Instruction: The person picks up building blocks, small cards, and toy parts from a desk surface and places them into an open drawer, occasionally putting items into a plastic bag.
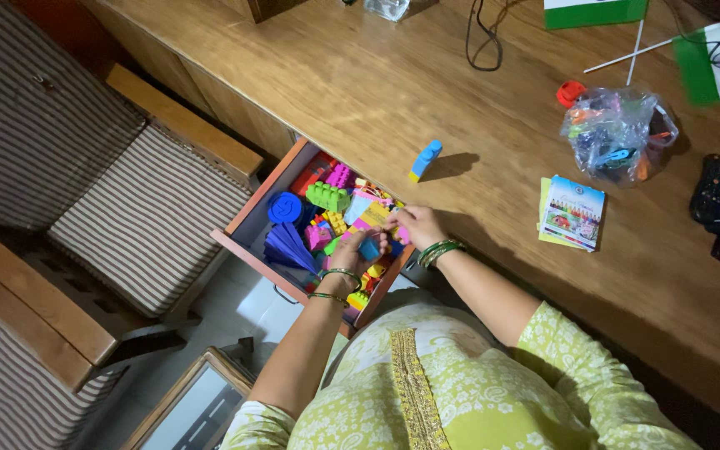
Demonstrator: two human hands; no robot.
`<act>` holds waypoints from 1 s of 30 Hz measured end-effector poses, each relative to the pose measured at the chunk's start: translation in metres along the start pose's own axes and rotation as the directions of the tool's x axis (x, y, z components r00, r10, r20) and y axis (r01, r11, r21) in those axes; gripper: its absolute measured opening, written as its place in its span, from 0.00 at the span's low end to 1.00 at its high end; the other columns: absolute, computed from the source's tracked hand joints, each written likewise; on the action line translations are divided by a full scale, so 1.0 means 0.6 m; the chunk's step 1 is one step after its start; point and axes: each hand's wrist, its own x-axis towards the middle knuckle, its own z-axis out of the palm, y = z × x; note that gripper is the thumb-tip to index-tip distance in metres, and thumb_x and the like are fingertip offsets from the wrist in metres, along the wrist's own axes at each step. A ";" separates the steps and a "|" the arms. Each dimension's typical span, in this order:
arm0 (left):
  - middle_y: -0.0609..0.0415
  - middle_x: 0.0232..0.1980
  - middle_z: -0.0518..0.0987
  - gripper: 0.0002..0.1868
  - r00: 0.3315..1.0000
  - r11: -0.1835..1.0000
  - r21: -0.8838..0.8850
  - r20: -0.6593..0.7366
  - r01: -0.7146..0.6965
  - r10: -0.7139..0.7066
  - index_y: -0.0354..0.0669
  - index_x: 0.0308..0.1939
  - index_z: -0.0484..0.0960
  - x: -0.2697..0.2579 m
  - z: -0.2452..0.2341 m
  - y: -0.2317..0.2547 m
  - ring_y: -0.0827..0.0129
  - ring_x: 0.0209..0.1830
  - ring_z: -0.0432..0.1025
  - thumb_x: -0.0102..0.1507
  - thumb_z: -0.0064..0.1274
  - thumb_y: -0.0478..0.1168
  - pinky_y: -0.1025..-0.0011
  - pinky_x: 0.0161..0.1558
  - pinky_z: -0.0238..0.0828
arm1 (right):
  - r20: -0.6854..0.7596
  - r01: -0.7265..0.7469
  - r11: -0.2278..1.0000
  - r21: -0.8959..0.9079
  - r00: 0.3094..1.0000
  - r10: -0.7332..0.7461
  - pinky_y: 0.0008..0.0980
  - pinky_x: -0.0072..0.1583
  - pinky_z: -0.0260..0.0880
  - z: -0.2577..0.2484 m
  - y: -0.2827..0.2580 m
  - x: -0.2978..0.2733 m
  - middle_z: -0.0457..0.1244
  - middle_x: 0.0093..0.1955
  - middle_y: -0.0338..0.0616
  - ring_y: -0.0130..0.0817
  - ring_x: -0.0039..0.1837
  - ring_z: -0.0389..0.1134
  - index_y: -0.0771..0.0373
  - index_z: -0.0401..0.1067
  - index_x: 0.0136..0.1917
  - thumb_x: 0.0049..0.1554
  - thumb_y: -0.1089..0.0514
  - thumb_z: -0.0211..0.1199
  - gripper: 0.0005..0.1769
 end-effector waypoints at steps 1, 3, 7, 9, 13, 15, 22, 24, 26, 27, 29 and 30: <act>0.41 0.47 0.82 0.18 0.999 0.999 0.022 -0.009 -0.035 0.036 0.27 0.55 0.77 0.001 -0.001 0.000 0.56 0.46 0.79 0.70 0.48 0.41 0.61 0.49 0.80 | -0.029 -0.005 0.998 0.067 1.000 0.007 0.27 0.35 0.68 -0.010 0.014 0.012 0.69 0.40 0.44 0.26 0.33 0.67 0.69 0.74 0.49 0.65 0.55 0.54 0.15; 0.42 0.47 0.82 0.16 1.000 1.000 0.012 -0.024 -0.013 0.013 0.27 0.55 0.77 0.001 -0.003 0.000 0.57 0.46 0.79 0.69 0.48 0.39 0.60 0.49 0.80 | -0.034 -0.012 0.999 0.051 0.999 0.014 0.28 0.37 0.70 -0.027 0.037 0.029 0.68 0.40 0.42 0.25 0.35 0.66 0.68 0.74 0.48 0.63 0.58 0.56 0.11; 0.50 0.45 0.83 0.14 0.998 0.956 0.292 -0.062 0.036 -0.018 0.37 0.53 0.79 0.004 0.004 -0.005 0.61 0.44 0.79 0.64 0.50 0.35 0.62 0.47 0.79 | 0.012 0.262 0.930 -0.258 0.963 -0.269 0.33 0.46 0.73 -0.021 0.049 0.028 0.69 0.44 0.43 0.30 0.45 0.68 0.65 0.73 0.51 0.50 0.67 0.64 0.13; 0.50 0.44 0.84 0.16 0.990 0.710 0.698 -0.014 -0.089 0.138 0.39 0.53 0.80 -0.005 0.012 -0.012 0.60 0.43 0.80 0.61 0.52 0.36 0.63 0.46 0.79 | 0.012 0.271 0.816 -0.510 0.951 -0.309 0.37 0.50 0.72 -0.018 0.043 0.011 0.69 0.46 0.47 0.37 0.47 0.70 0.62 0.75 0.50 0.50 0.66 0.65 0.12; 0.40 0.43 0.83 0.13 0.849 -0.273 0.914 0.387 -0.300 0.361 0.41 0.49 0.85 -0.045 0.059 -0.014 0.49 0.44 0.79 0.62 0.55 0.38 0.57 0.47 0.76 | 0.148 0.369 0.521 -0.770 0.897 -0.416 0.44 0.58 0.70 0.018 0.027 -0.017 0.66 0.53 0.55 0.53 0.56 0.70 0.59 0.75 0.50 0.52 0.64 0.64 0.11; 0.40 0.44 0.82 0.13 0.923 -0.300 0.934 0.277 -0.194 0.267 0.40 0.45 0.84 -0.083 0.092 -0.009 0.48 0.43 0.79 0.61 0.57 0.43 0.56 0.45 0.76 | 0.192 0.342 0.493 -0.800 0.924 -0.330 0.46 0.59 0.69 0.030 0.024 -0.030 0.66 0.55 0.54 0.52 0.58 0.69 0.58 0.75 0.52 0.55 0.63 0.62 0.10; 0.40 0.53 0.80 0.18 0.964 -0.559 0.829 0.152 -0.004 0.218 0.37 0.49 0.79 -0.100 0.083 -0.010 0.49 0.49 0.77 0.62 0.56 0.46 0.56 0.47 0.76 | 0.351 0.399 0.440 -0.805 0.917 -0.190 0.47 0.61 0.67 0.066 0.014 -0.055 0.63 0.62 0.54 0.53 0.65 0.65 0.57 0.72 0.61 0.53 0.64 0.60 0.21; 0.42 0.55 0.79 0.18 0.972 -0.600 0.799 0.105 0.045 0.212 0.38 0.51 0.79 -0.100 0.068 -0.014 0.49 0.51 0.76 0.61 0.57 0.44 0.58 0.46 0.77 | 0.392 0.413 0.417 -0.810 0.909 -0.138 0.46 0.62 0.67 0.074 0.024 -0.053 0.63 0.64 0.54 0.53 0.65 0.65 0.57 0.71 0.62 0.49 0.68 0.59 0.26; 0.44 0.56 0.79 0.19 0.976 -0.639 0.763 0.058 0.092 0.209 0.39 0.52 0.79 -0.101 0.062 -0.013 0.49 0.53 0.76 0.59 0.57 0.43 0.59 0.44 0.79 | 0.431 0.428 0.392 -0.814 0.898 -0.086 0.45 0.63 0.67 0.076 0.029 -0.051 0.62 0.65 0.53 0.53 0.66 0.64 0.57 0.70 0.63 0.45 0.71 0.58 0.31; 0.45 0.55 0.79 0.19 0.977 -0.638 0.761 0.022 0.120 0.210 0.39 0.50 0.80 -0.102 0.063 -0.011 0.51 0.54 0.76 0.58 0.58 0.44 0.59 0.45 0.79 | 0.467 0.453 0.388 -0.803 0.882 -0.063 0.46 0.64 0.66 0.074 0.031 -0.051 0.63 0.64 0.53 0.53 0.66 0.64 0.57 0.70 0.64 0.48 0.70 0.58 0.30; 0.45 0.54 0.80 0.18 0.977 -0.636 0.757 -0.013 0.150 0.214 0.40 0.49 0.81 -0.106 0.071 -0.002 0.52 0.55 0.75 0.58 0.59 0.45 0.58 0.46 0.78 | 0.505 0.480 0.381 -0.790 0.862 -0.041 0.47 0.64 0.64 0.070 0.034 -0.048 0.63 0.64 0.53 0.53 0.66 0.64 0.58 0.69 0.64 0.50 0.68 0.59 0.28; 0.45 0.54 0.80 0.17 0.975 -0.635 0.754 -0.035 0.169 0.218 0.40 0.49 0.81 -0.111 0.077 0.004 0.52 0.54 0.76 0.60 0.57 0.46 0.58 0.45 0.78 | 0.516 0.485 0.364 -0.795 0.856 -0.013 0.47 0.64 0.65 0.066 0.038 -0.046 0.65 0.62 0.53 0.52 0.65 0.65 0.59 0.69 0.65 0.50 0.70 0.56 0.28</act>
